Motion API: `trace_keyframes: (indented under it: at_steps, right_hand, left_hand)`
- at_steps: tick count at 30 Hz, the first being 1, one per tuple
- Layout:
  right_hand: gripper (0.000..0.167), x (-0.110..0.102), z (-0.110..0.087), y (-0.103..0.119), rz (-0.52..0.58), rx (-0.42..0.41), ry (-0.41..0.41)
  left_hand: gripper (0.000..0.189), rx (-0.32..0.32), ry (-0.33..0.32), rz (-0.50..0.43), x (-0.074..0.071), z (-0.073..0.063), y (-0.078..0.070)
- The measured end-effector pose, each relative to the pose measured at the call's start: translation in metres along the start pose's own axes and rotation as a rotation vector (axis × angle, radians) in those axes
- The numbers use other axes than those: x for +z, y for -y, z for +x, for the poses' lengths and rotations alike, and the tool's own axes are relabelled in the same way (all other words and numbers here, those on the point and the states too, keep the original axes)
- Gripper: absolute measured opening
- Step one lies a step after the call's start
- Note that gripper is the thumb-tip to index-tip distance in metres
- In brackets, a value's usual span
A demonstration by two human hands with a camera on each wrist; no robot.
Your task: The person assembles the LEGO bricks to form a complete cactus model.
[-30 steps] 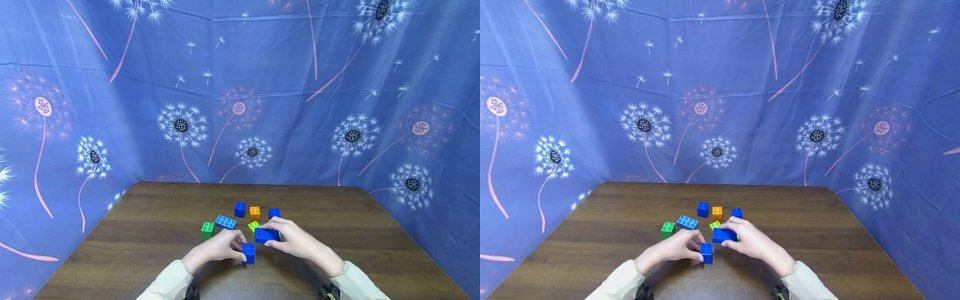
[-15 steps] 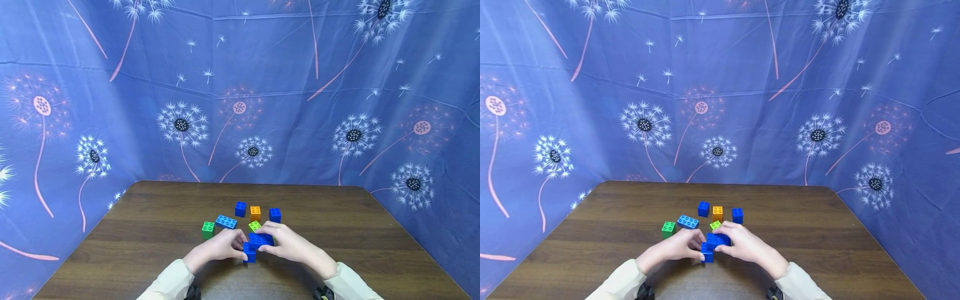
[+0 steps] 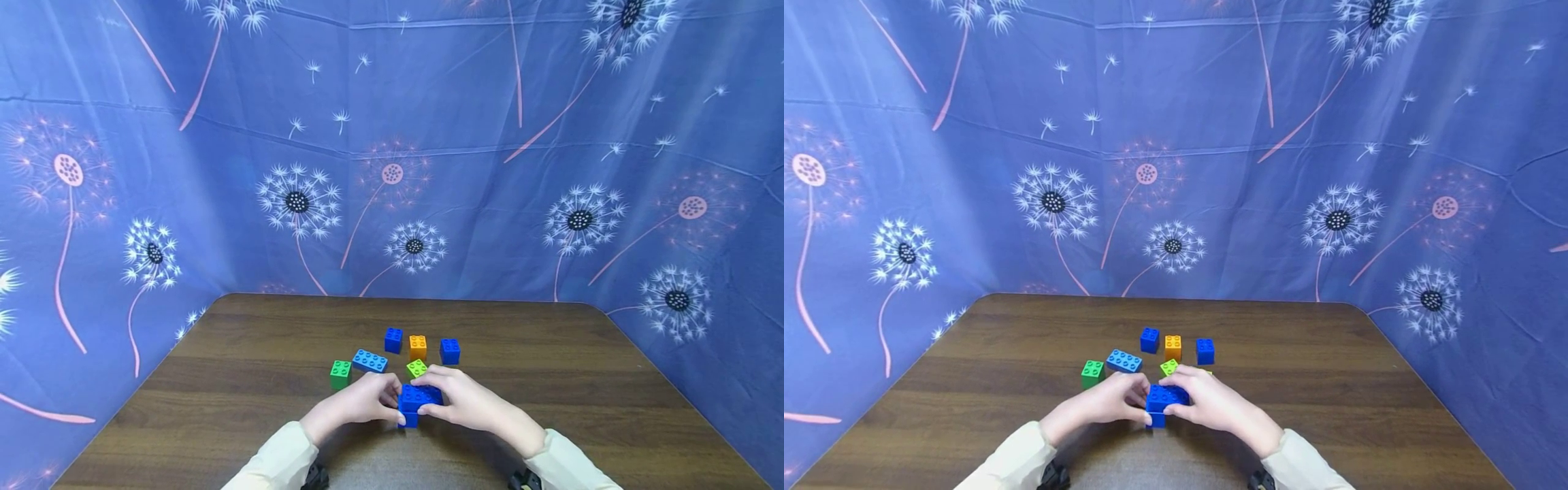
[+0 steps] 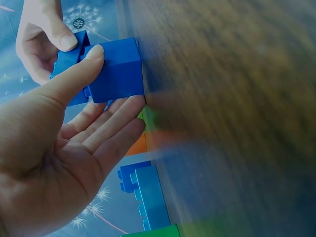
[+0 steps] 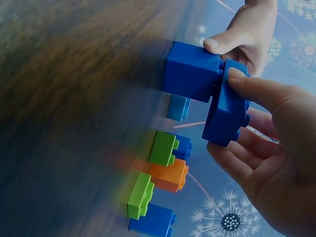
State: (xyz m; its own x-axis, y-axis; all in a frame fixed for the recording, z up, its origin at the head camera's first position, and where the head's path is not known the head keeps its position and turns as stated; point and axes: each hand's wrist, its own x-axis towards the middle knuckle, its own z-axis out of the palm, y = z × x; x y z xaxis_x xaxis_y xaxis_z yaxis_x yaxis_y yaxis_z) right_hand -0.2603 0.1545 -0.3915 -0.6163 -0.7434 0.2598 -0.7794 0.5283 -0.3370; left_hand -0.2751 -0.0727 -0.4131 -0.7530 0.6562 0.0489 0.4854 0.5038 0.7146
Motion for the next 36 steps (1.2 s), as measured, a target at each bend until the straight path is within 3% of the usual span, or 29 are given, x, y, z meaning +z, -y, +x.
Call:
trace_keyframes:
  at_steps: [19, 36]
  right_hand:
    - [0.036, 0.0005, 0.0032, 0.0036, -0.003, 0.024, 0.036]
    - [0.035, 0.003, 0.0066, 0.003, 0.015, 0.078, 0.042]
  left_hand:
    - [0.032, 0.013, 0.004, 0.012, 0.0, 0.0005, -0.0009]
    - [0.033, 0.045, 0.014, 0.079, -0.001, -0.0009, -0.0012]
